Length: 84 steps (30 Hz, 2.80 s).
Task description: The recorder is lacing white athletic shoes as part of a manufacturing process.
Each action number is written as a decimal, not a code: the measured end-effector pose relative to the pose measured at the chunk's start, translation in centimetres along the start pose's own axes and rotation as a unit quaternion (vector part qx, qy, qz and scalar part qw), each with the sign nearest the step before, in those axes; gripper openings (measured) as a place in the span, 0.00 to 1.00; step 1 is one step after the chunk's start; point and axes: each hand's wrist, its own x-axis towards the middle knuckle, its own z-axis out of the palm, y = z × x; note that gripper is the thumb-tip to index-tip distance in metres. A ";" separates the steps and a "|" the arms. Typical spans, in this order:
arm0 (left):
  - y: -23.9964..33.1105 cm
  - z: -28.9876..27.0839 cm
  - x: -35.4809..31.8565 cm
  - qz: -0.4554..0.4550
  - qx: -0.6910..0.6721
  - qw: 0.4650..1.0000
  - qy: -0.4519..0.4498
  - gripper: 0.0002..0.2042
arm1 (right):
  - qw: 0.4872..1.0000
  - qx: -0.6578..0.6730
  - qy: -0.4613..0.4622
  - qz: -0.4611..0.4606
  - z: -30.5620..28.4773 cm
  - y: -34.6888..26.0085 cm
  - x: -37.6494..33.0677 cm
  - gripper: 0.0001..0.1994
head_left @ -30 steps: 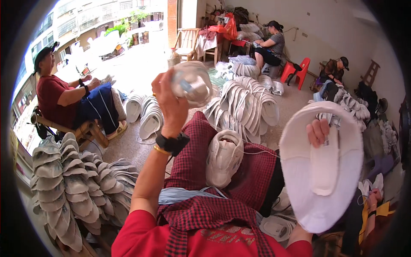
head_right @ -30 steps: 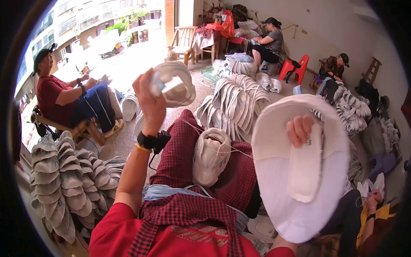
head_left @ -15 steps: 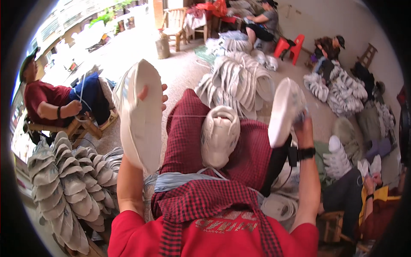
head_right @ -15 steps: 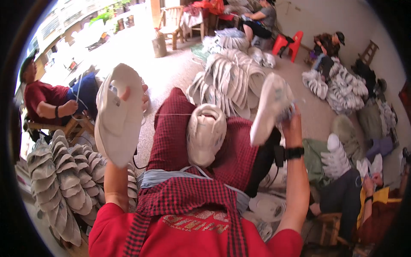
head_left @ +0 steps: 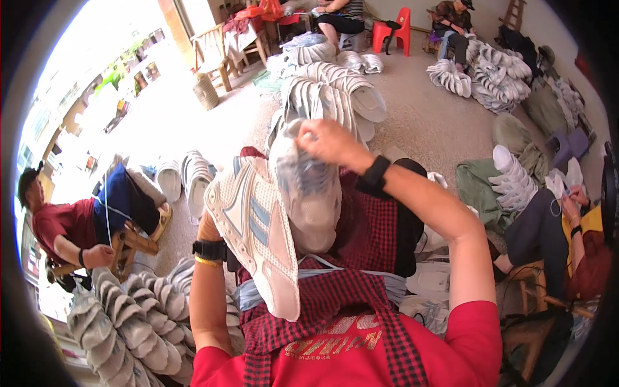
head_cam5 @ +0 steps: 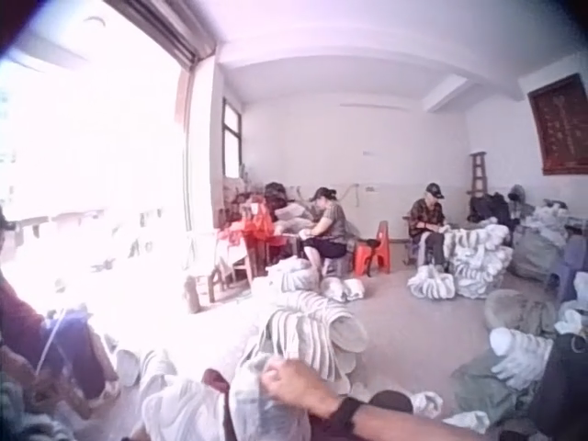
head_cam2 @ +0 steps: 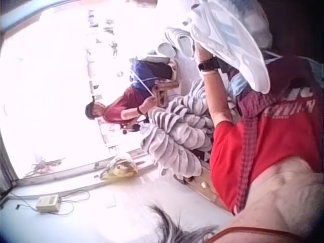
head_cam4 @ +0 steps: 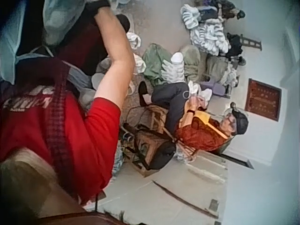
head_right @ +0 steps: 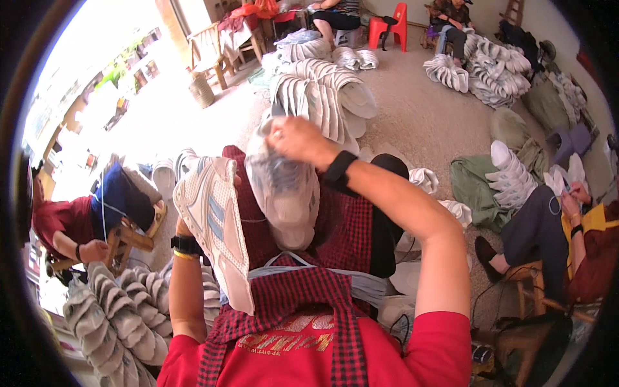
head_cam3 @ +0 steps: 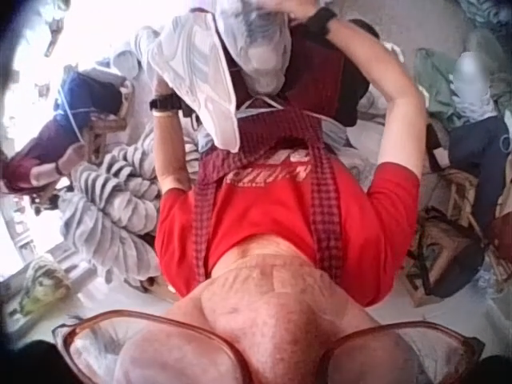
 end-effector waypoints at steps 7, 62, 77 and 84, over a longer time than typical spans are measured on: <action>3.2 5.1 2.9 0.013 0.050 0.998 -0.030 0.21 | 0.994 -0.098 -0.041 -0.012 2.3 0.4 -2.5 0.11; 1.0 12.2 7.2 0.114 0.556 0.818 0.092 0.44 | 0.993 -0.030 -0.091 0.066 -8.5 6.9 -4.6 0.06; 1.4 11.6 8.5 0.163 0.550 0.817 0.053 0.41 | 0.935 0.128 -0.101 0.314 -10.1 10.3 -5.3 0.23; 0.0 13.0 8.4 0.171 0.609 0.770 0.076 0.39 | 0.984 -0.061 -0.102 0.133 -5.0 10.7 -3.6 0.10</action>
